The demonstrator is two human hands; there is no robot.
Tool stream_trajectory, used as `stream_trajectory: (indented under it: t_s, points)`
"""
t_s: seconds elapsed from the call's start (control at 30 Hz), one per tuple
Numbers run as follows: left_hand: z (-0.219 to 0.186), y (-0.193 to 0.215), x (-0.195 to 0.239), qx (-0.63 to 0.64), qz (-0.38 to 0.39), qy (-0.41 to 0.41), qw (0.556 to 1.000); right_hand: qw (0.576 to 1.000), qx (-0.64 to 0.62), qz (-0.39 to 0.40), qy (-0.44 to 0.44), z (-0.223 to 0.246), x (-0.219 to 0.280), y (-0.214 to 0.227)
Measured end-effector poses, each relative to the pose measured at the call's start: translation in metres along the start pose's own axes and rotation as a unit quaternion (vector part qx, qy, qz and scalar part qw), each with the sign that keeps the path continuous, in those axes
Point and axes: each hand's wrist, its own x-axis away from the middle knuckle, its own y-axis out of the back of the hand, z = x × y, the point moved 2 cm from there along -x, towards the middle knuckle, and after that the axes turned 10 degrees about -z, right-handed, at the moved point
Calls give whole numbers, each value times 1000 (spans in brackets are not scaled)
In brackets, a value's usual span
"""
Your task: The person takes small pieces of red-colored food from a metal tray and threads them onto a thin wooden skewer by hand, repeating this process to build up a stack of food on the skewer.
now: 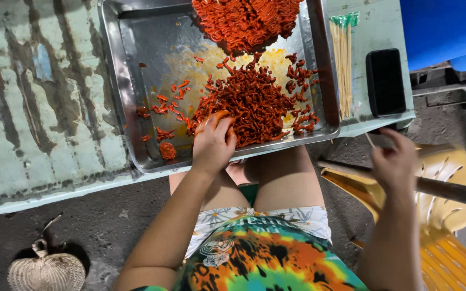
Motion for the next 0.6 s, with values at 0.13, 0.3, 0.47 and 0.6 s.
stream_trajectory:
  t_s: [0.13, 0.3, 0.47, 0.6]
  points:
    - [-1, 1, -4, 40, 16, 44, 998, 989, -24, -90, 119, -4, 46, 53]
    - [-15, -2, -10, 93, 12, 83, 992, 965, -262, 4, -9, 17, 74, 46]
    - [-58, -21, -8, 567, 117, 267, 770, 909, -332, 249, 37, 71, 85, -26]
    - [-60, -8, -7, 535, 80, 293, 788, 856, -344, 378, 83, 96, 100, -58]
